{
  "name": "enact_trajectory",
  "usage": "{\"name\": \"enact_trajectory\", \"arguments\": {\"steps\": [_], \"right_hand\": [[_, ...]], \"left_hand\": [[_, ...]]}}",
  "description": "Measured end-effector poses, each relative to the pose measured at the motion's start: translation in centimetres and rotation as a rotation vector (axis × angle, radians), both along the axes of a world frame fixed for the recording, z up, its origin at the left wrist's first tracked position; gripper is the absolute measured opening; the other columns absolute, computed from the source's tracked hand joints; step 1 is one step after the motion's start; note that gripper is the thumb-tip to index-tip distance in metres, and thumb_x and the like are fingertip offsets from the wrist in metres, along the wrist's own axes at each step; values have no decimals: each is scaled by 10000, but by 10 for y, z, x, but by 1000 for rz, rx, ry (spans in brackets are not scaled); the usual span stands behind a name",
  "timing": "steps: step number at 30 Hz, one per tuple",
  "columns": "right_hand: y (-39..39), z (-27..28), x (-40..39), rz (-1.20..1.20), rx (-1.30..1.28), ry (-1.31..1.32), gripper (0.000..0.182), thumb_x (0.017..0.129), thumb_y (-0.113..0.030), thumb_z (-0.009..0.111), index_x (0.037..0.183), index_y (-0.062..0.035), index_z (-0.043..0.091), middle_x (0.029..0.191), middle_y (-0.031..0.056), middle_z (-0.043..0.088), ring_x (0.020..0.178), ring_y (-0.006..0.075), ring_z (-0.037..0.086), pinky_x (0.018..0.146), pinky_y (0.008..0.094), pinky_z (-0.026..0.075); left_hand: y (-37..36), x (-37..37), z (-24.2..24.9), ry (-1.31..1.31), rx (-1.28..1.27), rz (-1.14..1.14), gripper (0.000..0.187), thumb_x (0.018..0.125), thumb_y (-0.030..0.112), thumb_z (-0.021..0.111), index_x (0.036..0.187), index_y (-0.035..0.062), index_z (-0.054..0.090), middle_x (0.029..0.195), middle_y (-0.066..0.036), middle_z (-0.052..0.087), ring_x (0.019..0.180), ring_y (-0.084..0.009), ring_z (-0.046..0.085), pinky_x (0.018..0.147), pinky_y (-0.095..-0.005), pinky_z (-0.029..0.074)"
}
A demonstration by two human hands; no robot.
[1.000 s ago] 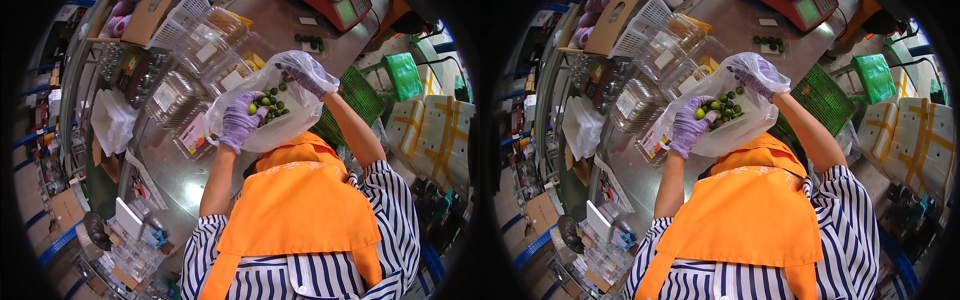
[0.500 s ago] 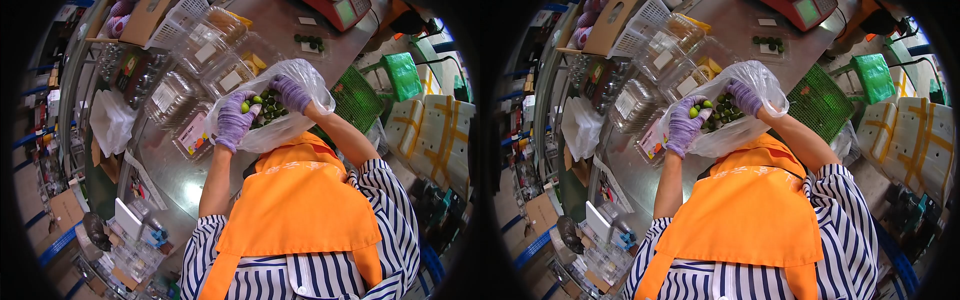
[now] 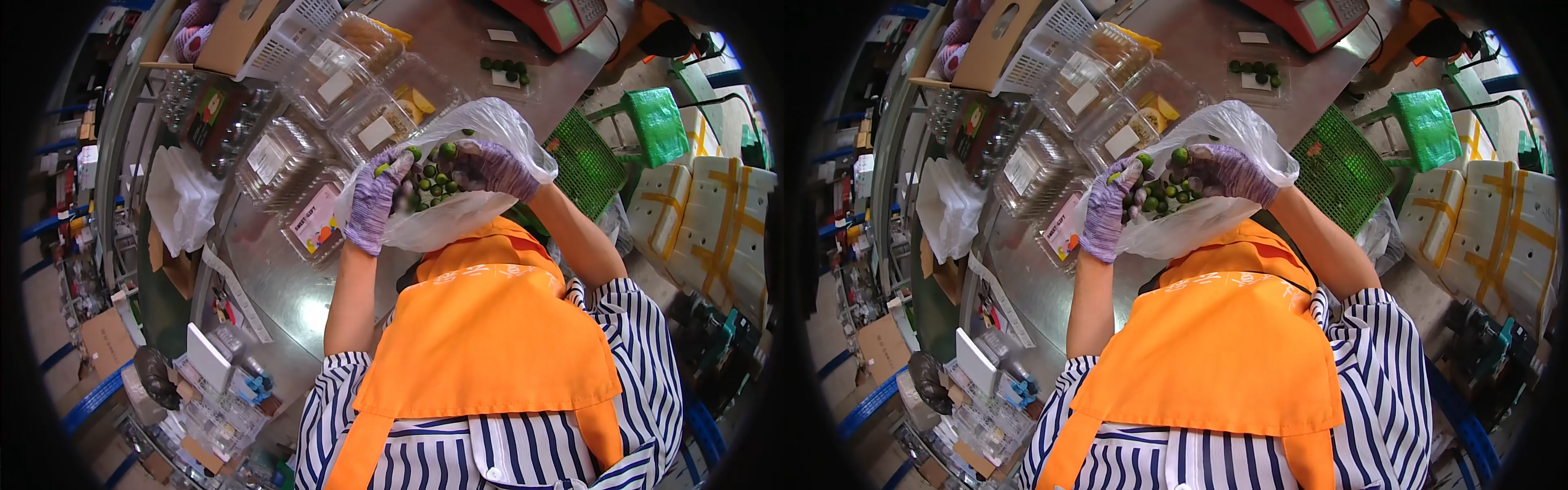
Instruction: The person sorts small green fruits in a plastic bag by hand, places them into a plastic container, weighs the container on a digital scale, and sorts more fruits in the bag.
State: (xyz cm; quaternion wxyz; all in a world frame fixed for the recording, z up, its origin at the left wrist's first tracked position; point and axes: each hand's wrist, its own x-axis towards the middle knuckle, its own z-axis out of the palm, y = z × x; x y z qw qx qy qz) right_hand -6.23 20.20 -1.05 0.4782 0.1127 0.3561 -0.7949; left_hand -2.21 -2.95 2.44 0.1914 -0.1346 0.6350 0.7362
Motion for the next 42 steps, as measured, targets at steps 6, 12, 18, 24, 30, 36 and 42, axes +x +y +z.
{"name": "enact_trajectory", "arguments": {"steps": [6,12,18,24,30,36,42], "right_hand": [[-3,7,4,-6,-113,19,313,902,-315,598,1112,-83,602,1030,56,664,712,84,623,577,177,501],[-12,44,6,-63,240,422,329,829,-176,694,1106,-46,571,988,26,623,811,91,610,689,205,512],[-19,33,15,-287,342,725,373,768,-73,732,1097,-10,569,945,24,608,881,95,568,845,256,486],[-14,42,15,-187,490,757,367,777,-68,735,1103,-27,572,950,-5,597,887,62,559,826,231,490],[-6,65,17,-297,461,778,330,771,-90,733,1062,-24,592,900,4,600,798,71,562,741,233,495],[62,105,-26,-732,513,909,322,829,-122,676,1130,-85,566,915,-13,617,756,51,568,604,186,448],[124,20,-79,-658,845,693,300,796,-117,714,1071,-65,606,860,10,650,733,75,576,630,230,486]], "left_hand": [[-2,1,5,-157,231,67,313,905,296,603,1067,29,613,855,-46,629,581,-37,519,410,-145,374],[3,0,8,-54,166,19,312,908,263,595,1101,18,584,915,-58,628,609,-44,525,414,-146,378],[7,-2,10,-69,231,40,286,877,160,620,1132,44,562,962,-55,625,602,-55,519,439,-159,394],[15,-3,13,2,182,4,265,853,119,626,1104,59,566,904,-25,616,592,-50,510,449,-163,386],[28,-5,29,96,10,-16,279,818,101,662,1088,105,589,854,33,606,599,-24,499,481,-160,375],[39,-34,46,146,-97,-42,274,806,105,677,1070,134,609,859,57,604,610,-13,495,486,-154,369],[80,-119,58,132,-32,-187,235,837,164,686,1054,107,617,697,43,550,516,-17,463,457,-150,366]]}}
